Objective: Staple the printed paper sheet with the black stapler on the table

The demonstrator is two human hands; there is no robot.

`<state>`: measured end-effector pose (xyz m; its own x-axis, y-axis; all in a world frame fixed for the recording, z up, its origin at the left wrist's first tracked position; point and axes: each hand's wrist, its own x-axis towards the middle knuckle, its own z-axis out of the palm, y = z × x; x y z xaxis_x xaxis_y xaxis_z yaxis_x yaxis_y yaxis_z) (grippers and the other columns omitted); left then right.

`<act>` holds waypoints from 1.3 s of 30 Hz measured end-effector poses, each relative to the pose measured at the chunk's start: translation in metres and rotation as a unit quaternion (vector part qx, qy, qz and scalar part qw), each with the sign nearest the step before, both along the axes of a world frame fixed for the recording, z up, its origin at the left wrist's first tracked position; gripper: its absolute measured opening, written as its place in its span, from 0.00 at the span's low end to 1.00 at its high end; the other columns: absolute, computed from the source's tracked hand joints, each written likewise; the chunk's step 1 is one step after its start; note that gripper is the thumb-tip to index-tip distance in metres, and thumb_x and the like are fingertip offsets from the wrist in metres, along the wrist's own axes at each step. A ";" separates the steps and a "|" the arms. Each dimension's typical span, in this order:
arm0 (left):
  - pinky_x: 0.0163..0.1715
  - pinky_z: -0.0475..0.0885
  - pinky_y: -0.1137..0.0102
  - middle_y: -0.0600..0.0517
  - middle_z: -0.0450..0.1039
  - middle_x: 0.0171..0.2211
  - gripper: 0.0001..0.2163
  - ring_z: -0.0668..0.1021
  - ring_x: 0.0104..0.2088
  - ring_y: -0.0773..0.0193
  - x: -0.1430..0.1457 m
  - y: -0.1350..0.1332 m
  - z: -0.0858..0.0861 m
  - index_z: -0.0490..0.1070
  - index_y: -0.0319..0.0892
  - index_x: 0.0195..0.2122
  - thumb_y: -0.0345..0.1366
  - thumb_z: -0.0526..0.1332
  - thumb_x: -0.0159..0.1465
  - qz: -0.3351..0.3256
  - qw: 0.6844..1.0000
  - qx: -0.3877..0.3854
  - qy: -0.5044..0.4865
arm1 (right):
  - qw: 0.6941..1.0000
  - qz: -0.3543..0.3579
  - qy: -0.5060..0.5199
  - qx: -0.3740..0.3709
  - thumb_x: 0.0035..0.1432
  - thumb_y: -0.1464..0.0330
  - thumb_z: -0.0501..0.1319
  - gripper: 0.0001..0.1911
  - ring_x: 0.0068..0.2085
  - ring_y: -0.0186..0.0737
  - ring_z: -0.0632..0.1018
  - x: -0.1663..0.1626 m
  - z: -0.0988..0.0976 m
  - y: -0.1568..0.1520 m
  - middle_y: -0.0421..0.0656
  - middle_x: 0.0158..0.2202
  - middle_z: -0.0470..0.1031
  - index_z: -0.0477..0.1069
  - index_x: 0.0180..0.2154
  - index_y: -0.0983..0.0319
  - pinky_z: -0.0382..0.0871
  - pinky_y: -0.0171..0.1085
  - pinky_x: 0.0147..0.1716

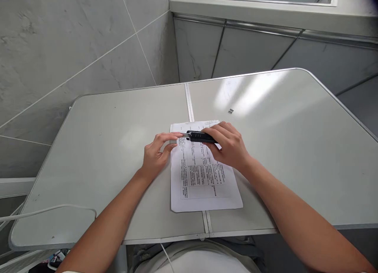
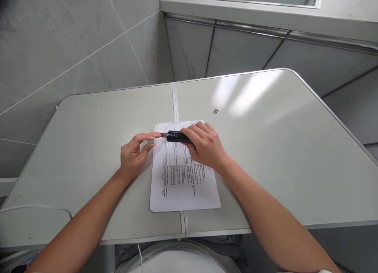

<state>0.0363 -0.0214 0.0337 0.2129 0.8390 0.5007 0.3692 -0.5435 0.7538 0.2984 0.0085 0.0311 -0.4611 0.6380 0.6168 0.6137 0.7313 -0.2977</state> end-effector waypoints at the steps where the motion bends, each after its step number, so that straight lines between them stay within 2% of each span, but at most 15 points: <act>1: 0.57 0.77 0.52 0.50 0.81 0.50 0.04 0.80 0.56 0.57 0.000 0.001 0.000 0.72 0.48 0.48 0.34 0.60 0.74 0.003 1.000 0.007 0.015 | 1.000 0.002 -0.002 0.001 0.66 0.71 0.59 0.12 0.38 0.45 0.73 0.000 0.000 0.000 0.43 0.38 0.80 0.71 0.51 0.56 0.64 0.44 0.39; 5: 0.57 0.75 0.53 0.49 0.80 0.52 0.04 0.78 0.55 0.56 -0.002 0.005 -0.002 0.74 0.48 0.47 0.35 0.61 0.74 0.023 0.996 0.035 0.080 | 1.000 0.020 -0.014 -0.009 0.67 0.71 0.58 0.12 0.40 0.46 0.74 0.000 0.000 -0.001 0.43 0.39 0.80 0.71 0.51 0.55 0.63 0.45 0.39; 9: 0.50 0.76 0.57 0.47 0.79 0.50 0.06 0.79 0.50 0.57 -0.003 0.008 -0.007 0.73 0.46 0.49 0.38 0.59 0.75 -0.005 0.993 0.004 0.116 | 0.999 0.038 -0.013 -0.026 0.67 0.71 0.58 0.13 0.40 0.46 0.74 -0.002 0.001 -0.003 0.43 0.39 0.80 0.71 0.51 0.55 0.63 0.44 0.40; 12: 0.48 0.75 0.59 0.47 0.79 0.48 0.07 0.79 0.47 0.58 -0.004 0.009 -0.009 0.73 0.46 0.50 0.38 0.59 0.75 -0.027 0.993 -0.007 0.117 | 0.999 0.040 -0.007 -0.034 0.67 0.71 0.58 0.11 0.39 0.46 0.74 -0.004 0.001 -0.004 0.43 0.39 0.80 0.71 0.50 0.55 0.63 0.44 0.39; 23: 0.45 0.75 0.60 0.48 0.81 0.44 0.06 0.79 0.42 0.60 -0.002 0.007 -0.004 0.76 0.46 0.48 0.37 0.63 0.72 -0.017 0.995 -0.015 0.094 | 0.994 0.059 0.043 -0.076 0.67 0.68 0.61 0.07 0.37 0.43 0.73 -0.005 0.000 -0.004 0.43 0.37 0.80 0.73 0.47 0.57 0.66 0.43 0.39; 26: 0.45 0.74 0.60 0.49 0.82 0.45 0.06 0.81 0.42 0.60 -0.003 0.007 -0.005 0.77 0.47 0.48 0.36 0.64 0.71 -0.002 0.994 0.018 0.112 | 0.991 0.074 0.061 -0.091 0.66 0.69 0.62 0.07 0.37 0.43 0.72 -0.003 0.000 -0.002 0.43 0.36 0.79 0.73 0.47 0.58 0.67 0.42 0.39; 29: 0.45 0.73 0.60 0.51 0.83 0.45 0.07 0.82 0.41 0.60 -0.007 0.009 -0.008 0.78 0.49 0.48 0.34 0.66 0.70 0.007 0.983 0.090 0.157 | 0.989 0.081 0.072 -0.099 0.66 0.69 0.63 0.08 0.36 0.43 0.71 -0.002 0.000 -0.001 0.42 0.35 0.78 0.73 0.47 0.58 0.68 0.42 0.38; 33: 0.45 0.72 0.59 0.51 0.84 0.45 0.12 0.82 0.39 0.61 -0.018 0.013 -0.008 0.77 0.51 0.52 0.30 0.67 0.69 -0.025 0.960 0.181 0.212 | 0.984 0.101 0.079 -0.123 0.65 0.68 0.64 0.09 0.36 0.43 0.71 0.002 0.002 0.000 0.42 0.35 0.77 0.74 0.47 0.58 0.68 0.41 0.37; 36: 0.45 0.74 0.60 0.52 0.84 0.46 0.16 0.82 0.40 0.62 -0.025 0.015 -0.007 0.76 0.52 0.55 0.28 0.67 0.69 -0.072 0.958 0.196 0.195 | 0.976 0.114 0.087 -0.166 0.64 0.66 0.66 0.09 0.36 0.41 0.72 0.010 0.007 0.004 0.41 0.33 0.77 0.75 0.47 0.58 0.67 0.40 0.35; 39: 0.45 0.75 0.60 0.52 0.84 0.45 0.16 0.83 0.40 0.63 -0.027 0.016 -0.004 0.76 0.53 0.55 0.28 0.67 0.69 -0.096 0.966 0.186 0.153 | 0.965 0.121 0.106 -0.208 0.62 0.64 0.68 0.09 0.33 0.39 0.72 0.024 0.012 0.009 0.39 0.31 0.75 0.77 0.45 0.58 0.65 0.38 0.33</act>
<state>0.0091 -0.0057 0.0296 0.5322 0.5443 0.6485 0.4094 -0.8359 0.3657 0.3221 0.0177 0.0430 -0.5194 0.7398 0.4277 0.3318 0.6358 -0.6969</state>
